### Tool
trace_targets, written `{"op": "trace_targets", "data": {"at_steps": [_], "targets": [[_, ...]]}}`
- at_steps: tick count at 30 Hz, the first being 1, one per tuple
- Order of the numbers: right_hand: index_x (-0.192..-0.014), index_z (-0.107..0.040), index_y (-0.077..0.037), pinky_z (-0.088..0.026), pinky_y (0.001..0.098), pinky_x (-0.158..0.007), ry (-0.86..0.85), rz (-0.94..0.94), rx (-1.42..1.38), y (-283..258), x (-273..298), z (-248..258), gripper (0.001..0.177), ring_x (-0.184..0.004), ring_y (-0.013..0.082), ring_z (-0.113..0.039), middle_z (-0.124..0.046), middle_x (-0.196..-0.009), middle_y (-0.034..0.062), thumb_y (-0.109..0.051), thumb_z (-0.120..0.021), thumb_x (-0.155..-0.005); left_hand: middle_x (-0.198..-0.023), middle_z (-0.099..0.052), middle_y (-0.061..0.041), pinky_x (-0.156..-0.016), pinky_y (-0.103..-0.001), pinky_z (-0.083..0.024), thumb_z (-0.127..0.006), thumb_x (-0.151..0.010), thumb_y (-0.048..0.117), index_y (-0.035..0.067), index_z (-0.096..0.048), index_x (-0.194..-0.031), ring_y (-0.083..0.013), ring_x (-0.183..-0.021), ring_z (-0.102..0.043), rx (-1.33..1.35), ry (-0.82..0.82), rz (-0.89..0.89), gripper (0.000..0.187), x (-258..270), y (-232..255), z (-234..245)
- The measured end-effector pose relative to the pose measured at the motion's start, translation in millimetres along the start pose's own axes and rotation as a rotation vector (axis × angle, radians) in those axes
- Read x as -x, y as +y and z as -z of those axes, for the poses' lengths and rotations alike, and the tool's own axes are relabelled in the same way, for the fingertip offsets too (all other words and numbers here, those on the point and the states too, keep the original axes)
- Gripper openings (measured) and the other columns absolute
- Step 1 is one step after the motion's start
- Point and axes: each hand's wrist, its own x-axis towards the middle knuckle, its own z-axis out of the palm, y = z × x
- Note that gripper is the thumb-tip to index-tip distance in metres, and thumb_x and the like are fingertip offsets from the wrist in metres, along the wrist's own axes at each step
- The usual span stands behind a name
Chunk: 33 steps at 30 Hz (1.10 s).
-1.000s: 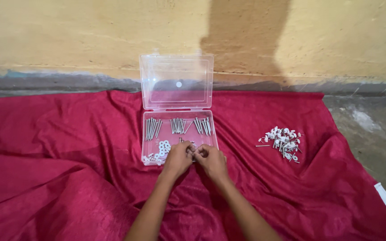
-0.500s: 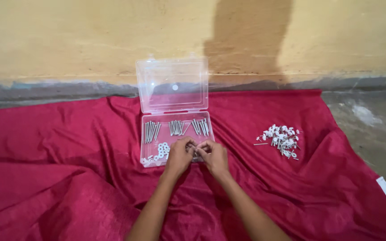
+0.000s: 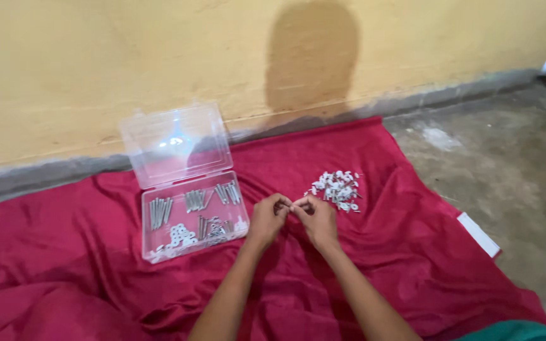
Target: The person sorts hardware items, including long bolts and small white components, by hand on a red cloth, placing selected pieces into a plastic organizer case.
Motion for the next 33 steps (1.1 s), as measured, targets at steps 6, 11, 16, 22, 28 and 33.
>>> {"op": "trace_targets", "data": {"at_steps": [6,11,16,22,28,33], "targets": [[-0.092,-0.075,-0.002,-0.058,0.0268,-0.068,0.13,-0.046,-0.021,36.5,4.4,38.2,0.006,-0.074,0.0111,-0.075,-0.08,-0.083,0.0064,-0.007,-0.074,-0.089,-0.083,-0.078,-0.01,-0.071,-0.03,-0.059,-0.063,-0.087,-0.002,0.002,-0.072,-0.098,-0.0153,-0.076,-0.075,0.061,-0.07,0.018,0.015,1.8,2.0,-60.4],[-0.093,-0.074,-0.002,-0.058,0.0268,-0.067,0.191,-0.104,-0.047,58.7,9.1,56.1,0.005,-0.073,0.0111,-0.076,-0.08,-0.082,0.0059,-0.006,-0.073,-0.09,-0.081,-0.077,-0.014,-0.069,-0.035,-0.058,-0.061,-0.089,0.002,0.002,-0.073,-0.096,-0.0202,-0.073,-0.075,-0.022,-0.086,0.081,0.014,-1.3,7.2,-92.5],[-0.094,-0.075,-0.004,-0.059,0.0279,-0.068,0.283,-0.167,-0.014,82.6,4.5,67.9,0.007,-0.074,0.013,-0.076,-0.08,-0.082,0.0064,-0.008,-0.074,-0.088,-0.086,-0.076,-0.018,-0.074,-0.041,-0.058,-0.061,-0.092,0.01,0.003,-0.073,-0.099,-0.0296,-0.08,-0.077,-0.083,-0.071,0.121,0.016,-7.0,11.0,-125.9],[-0.097,-0.077,-0.008,-0.059,0.0308,-0.071,0.327,-0.212,0.08,114.8,-8.2,79.3,0.012,-0.078,0.0152,-0.078,-0.081,-0.087,0.0078,-0.012,-0.075,-0.087,-0.089,-0.075,-0.019,-0.077,-0.045,-0.057,-0.061,-0.092,0.012,0.005,-0.074,-0.102,-0.035,-0.086,-0.075,-0.117,-0.069,0.148,0.018,-13.6,16.6,-151.1],[-0.102,-0.079,-0.012,-0.059,0.0358,-0.073,0.246,-0.231,0.154,119.6,-22.0,82.0,0.017,-0.081,0.0216,-0.079,-0.081,-0.09,0.0098,-0.02,-0.074,-0.087,-0.089,-0.076,-0.02,-0.078,-0.047,-0.056,-0.062,-0.091,0.017,0.006,-0.067,-0.114,-0.0353,-0.088,-0.076,-0.118,-0.019,0.323,0.027,-23.9,15.5,-160.6],[-0.101,-0.081,-0.017,-0.056,0.0461,-0.073,0.218,-0.304,0.39,98.9,-24.5,82.7,0.02,-0.084,0.0353,-0.074,-0.077,-0.09,0.0136,-0.031,-0.07,-0.091,-0.093,-0.077,-0.021,-0.081,-0.046,-0.057,-0.064,-0.093,0.031,0.004,-0.076,-0.103,-0.0349,-0.092,-0.076,-0.096,0.045,0.418,0.031,-37.6,-13.3,-178.2]]}}
